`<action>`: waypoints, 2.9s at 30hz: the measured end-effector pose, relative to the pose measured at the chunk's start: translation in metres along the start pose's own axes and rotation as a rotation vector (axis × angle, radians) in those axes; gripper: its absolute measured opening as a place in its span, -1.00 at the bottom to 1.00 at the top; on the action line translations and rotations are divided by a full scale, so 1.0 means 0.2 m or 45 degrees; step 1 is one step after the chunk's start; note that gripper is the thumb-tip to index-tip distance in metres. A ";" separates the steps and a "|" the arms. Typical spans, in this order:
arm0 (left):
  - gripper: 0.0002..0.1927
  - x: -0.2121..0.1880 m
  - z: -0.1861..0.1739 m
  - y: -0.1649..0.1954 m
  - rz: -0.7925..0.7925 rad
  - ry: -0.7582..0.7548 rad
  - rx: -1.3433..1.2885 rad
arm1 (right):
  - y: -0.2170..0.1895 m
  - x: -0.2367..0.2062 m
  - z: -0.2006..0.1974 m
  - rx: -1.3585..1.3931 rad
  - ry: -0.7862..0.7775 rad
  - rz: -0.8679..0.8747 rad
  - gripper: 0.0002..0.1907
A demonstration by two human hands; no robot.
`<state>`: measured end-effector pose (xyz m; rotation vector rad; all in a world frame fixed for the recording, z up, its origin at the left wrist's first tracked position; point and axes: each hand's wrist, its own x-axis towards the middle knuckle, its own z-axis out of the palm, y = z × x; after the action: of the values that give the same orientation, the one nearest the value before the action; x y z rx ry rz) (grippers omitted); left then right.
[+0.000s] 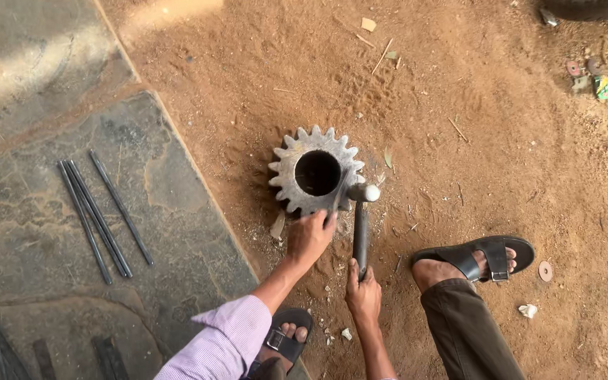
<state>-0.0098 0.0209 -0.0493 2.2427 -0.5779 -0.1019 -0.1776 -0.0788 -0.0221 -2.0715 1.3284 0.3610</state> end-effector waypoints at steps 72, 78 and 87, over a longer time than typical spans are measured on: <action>-0.63 0.01 -0.14 0.01 0.622 -0.142 0.603 | -0.11 -0.07 -0.11 -0.126 0.227 -0.289 -0.36; -0.75 0.05 -0.09 -0.02 0.655 -0.048 0.561 | 0.00 -0.02 -0.16 0.072 0.111 -0.155 -0.29; -0.88 0.03 -0.12 0.10 0.489 0.068 0.246 | 0.05 -0.09 -0.08 0.139 0.023 0.013 -0.27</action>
<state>-0.0049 0.0243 -0.0178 2.2651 -1.0130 0.2166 -0.1961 -0.0786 -0.0046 -1.9826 1.3396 0.2681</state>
